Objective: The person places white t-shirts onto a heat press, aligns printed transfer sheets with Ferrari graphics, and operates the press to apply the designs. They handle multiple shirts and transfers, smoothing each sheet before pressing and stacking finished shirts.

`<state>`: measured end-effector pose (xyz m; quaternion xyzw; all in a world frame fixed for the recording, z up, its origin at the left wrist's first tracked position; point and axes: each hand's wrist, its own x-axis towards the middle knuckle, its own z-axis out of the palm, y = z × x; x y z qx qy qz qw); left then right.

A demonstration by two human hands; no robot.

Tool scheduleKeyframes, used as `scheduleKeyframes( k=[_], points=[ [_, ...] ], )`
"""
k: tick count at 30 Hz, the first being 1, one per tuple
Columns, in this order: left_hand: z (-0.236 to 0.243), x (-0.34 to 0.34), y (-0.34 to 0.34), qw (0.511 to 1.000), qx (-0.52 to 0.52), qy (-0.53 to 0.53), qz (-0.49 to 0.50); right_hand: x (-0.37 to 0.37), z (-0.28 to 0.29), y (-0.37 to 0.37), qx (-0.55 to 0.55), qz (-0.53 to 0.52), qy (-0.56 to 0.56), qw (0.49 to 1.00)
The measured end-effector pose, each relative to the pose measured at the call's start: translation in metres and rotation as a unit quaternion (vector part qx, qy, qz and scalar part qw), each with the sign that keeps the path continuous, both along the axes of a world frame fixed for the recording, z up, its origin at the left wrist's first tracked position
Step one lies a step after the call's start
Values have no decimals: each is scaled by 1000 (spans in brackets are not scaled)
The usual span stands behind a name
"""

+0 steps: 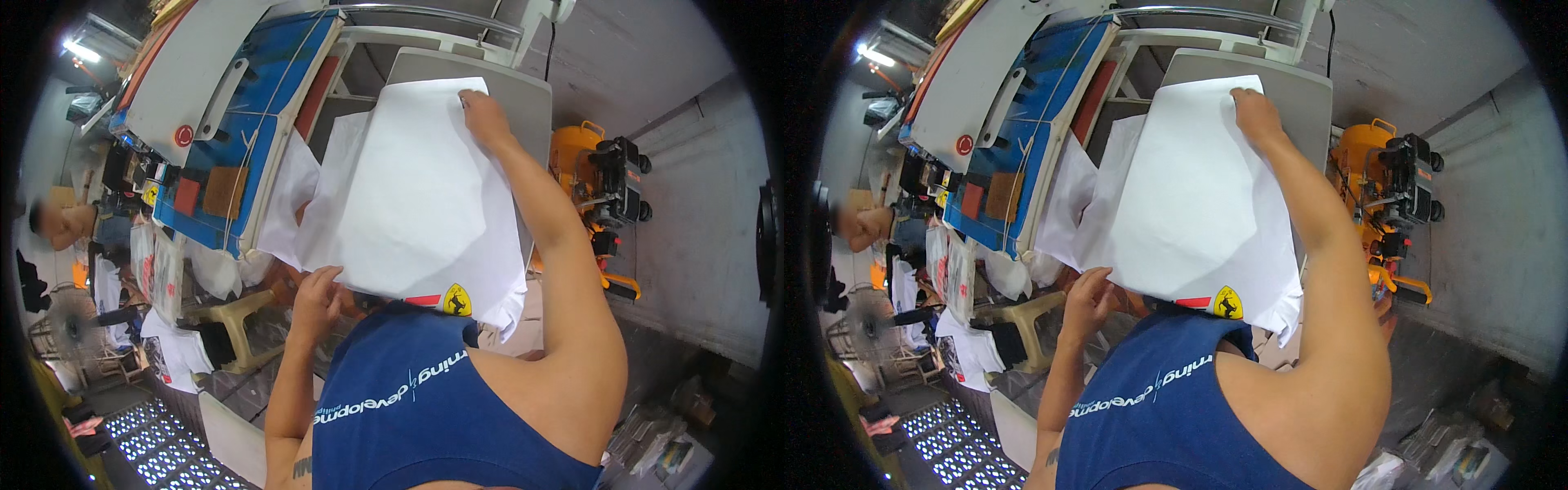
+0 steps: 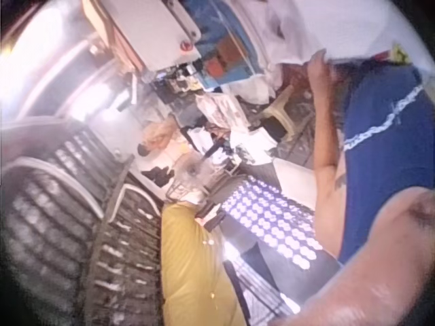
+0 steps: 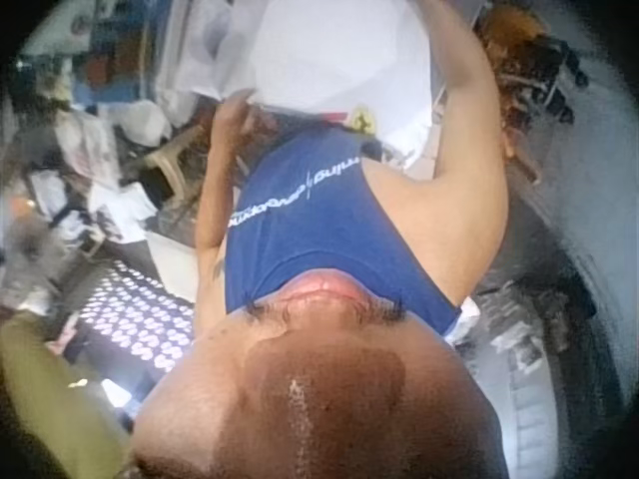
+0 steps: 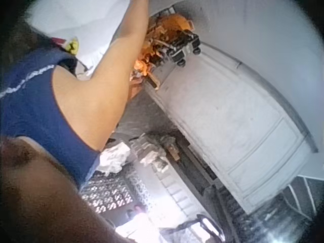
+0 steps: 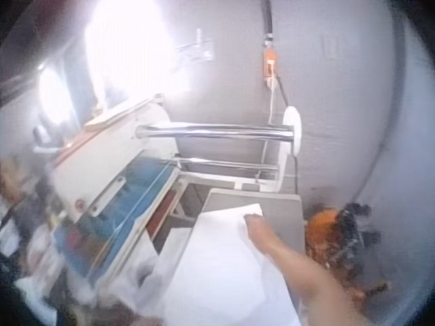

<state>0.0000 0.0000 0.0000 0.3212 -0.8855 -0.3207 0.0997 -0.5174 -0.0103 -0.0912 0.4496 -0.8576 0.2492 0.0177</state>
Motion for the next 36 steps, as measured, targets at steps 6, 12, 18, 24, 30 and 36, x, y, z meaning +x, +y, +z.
scheduleKeyframes(
  k=[6,12,18,24,30,36],
  points=[
    [-36,27,-24,998,-55,-21,37,-34,57,62,-272,-251,-35,928],
    [-89,54,-39,992,-83,-32,85,113,54,180,-199,-173,-146,954],
    [-109,65,-62,995,-101,-20,-7,312,57,244,145,-186,-145,961],
    [-107,97,-80,986,-113,-31,-115,361,42,235,227,-280,-132,923],
    [-118,130,-93,970,-116,-59,-203,400,30,247,229,-253,-85,936],
    [-69,143,-91,979,30,-46,-195,448,13,242,109,-239,-238,935]
  ],
)
